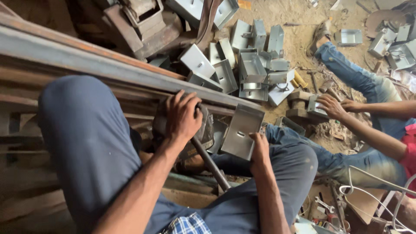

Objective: The person assembles and secures components of small metal boxes by hand, using a hammer to fit parts together and a punch-like tool to create or widen holes.

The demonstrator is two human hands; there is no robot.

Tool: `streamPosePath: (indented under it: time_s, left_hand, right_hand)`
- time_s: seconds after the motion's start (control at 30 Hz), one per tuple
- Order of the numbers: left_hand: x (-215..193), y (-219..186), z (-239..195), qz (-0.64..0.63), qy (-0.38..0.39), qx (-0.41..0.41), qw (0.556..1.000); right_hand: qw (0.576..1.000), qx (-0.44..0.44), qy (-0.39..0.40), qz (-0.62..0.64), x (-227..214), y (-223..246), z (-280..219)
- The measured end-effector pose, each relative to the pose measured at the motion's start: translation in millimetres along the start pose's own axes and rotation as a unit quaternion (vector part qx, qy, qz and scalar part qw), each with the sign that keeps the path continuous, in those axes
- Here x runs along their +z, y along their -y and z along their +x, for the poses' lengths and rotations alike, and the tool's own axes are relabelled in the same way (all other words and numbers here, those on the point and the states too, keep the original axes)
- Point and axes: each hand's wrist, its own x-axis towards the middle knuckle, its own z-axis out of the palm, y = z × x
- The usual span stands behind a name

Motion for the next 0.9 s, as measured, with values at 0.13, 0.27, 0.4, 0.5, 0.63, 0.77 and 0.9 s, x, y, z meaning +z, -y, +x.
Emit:
streamPosePath:
  time_s: [0.13,0.27,0.4,0.5,0.63,0.77,0.9]
  left_hand:
    - [-30,-43,10,-0.001,0.218,-0.064,0.974]
    - [-82,-60,-8,-0.072,0.333,0.005,0.940]
    - [-103,-43,-2,-0.149,0.328,-0.007,0.933]
    - [-103,-48,-4,-0.265,0.323,-0.089,0.904]
    - [-91,-64,-6,-0.402,0.282,-0.068,0.869]
    - [-102,-51,-5,-0.384,0.203,-0.200,0.879]
    - [-110,-41,0,-0.314,0.113,-0.284,0.899]
  right_hand:
    - [0.993,0.010,0.059,0.099,-3,18,-34]
    - [0.966,0.000,0.158,0.206,-5,44,-74]
    - [0.937,0.030,0.213,0.276,5,58,-105]
    - [0.930,-0.012,0.254,0.264,18,72,-127]
    - [0.956,-0.063,0.241,0.155,38,90,-145]
    - [0.931,-0.160,0.292,0.148,61,90,-141]
    - [0.947,-0.162,0.277,0.031,77,69,-123]
